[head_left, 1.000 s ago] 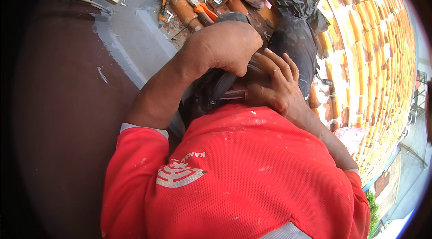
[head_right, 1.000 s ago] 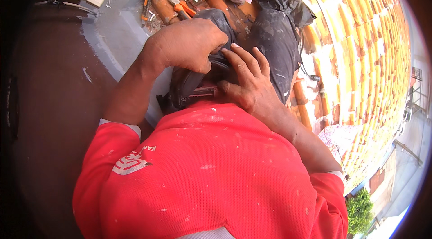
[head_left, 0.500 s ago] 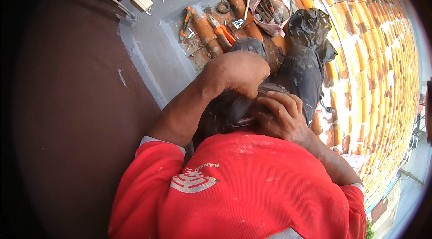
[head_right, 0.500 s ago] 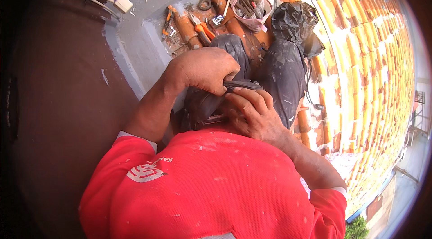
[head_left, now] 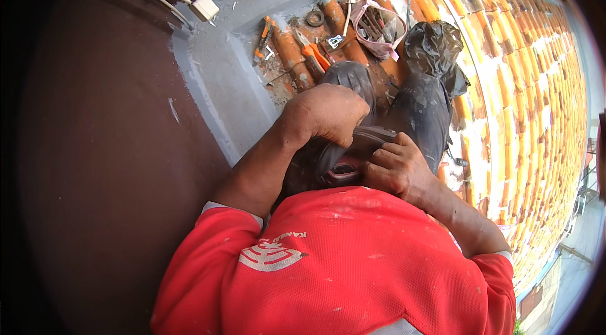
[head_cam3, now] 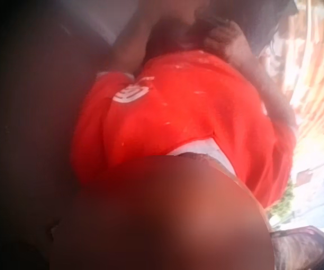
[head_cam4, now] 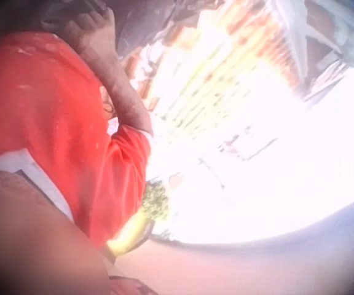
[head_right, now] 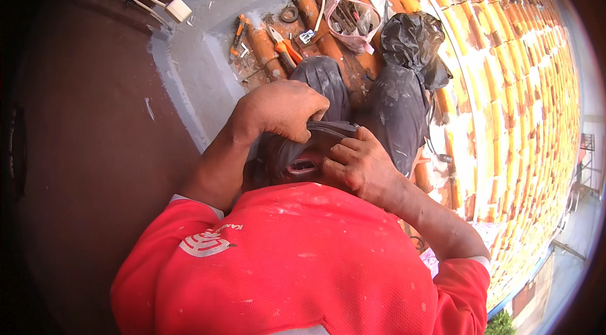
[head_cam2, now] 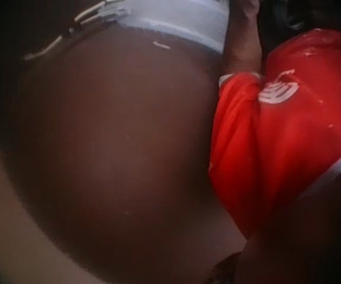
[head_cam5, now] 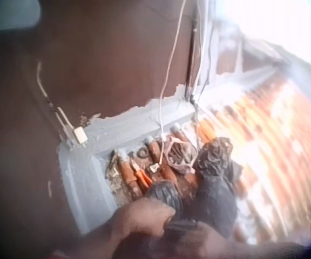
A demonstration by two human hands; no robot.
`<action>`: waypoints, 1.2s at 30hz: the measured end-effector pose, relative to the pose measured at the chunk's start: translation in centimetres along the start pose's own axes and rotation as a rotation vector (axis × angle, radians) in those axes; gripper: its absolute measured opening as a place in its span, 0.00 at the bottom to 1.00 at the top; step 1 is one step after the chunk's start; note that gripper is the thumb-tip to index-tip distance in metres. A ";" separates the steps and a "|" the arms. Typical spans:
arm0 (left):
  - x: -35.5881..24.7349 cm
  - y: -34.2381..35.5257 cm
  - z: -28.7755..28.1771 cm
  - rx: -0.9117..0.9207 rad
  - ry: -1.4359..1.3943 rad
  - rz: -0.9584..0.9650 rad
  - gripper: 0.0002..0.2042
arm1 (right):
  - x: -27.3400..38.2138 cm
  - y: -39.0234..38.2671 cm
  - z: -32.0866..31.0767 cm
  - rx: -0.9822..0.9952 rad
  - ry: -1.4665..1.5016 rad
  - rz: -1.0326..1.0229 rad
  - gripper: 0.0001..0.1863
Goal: The person strips and connects wires to a white electrical outlet using a screwdriver and pliers. They secure the wires into the terminal screws and tighten them, then place the outlet into a wall box.
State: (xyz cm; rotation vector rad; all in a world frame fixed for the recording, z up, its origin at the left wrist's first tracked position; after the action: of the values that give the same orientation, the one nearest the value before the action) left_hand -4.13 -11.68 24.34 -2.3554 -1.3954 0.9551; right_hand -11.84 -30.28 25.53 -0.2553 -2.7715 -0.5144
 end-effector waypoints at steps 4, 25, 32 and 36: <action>2.1 0.6 0.7 0.017 -0.165 -0.034 0.15 | -1.9 1.0 0.5 0.094 0.146 0.108 0.11; 4.3 -0.4 2.9 0.074 -0.435 -0.076 0.19 | 0.0 4.9 2.6 0.106 0.063 -0.099 0.17; 5.1 -1.1 2.8 0.075 -0.505 -0.130 0.18 | 0.3 7.0 5.0 0.142 -0.016 -0.251 0.14; 4.5 -1.5 3.1 0.047 -0.498 -0.093 0.17 | -1.0 4.7 2.1 -0.002 0.210 -0.270 0.14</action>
State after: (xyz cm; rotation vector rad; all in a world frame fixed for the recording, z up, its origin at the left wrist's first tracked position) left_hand -5.71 -7.46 20.91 -2.0782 -1.6049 1.6018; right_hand -10.37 -25.27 24.81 0.1665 -2.6109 -0.5725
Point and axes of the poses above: each hand's wrist, its own y-axis towards the middle knuckle, its own z-axis out of the palm, x = y × z, the point moved 4 cm from there along y, towards the middle knuckle, and after that the axes turned 9 degrees about -z, right-handed, at the moved point
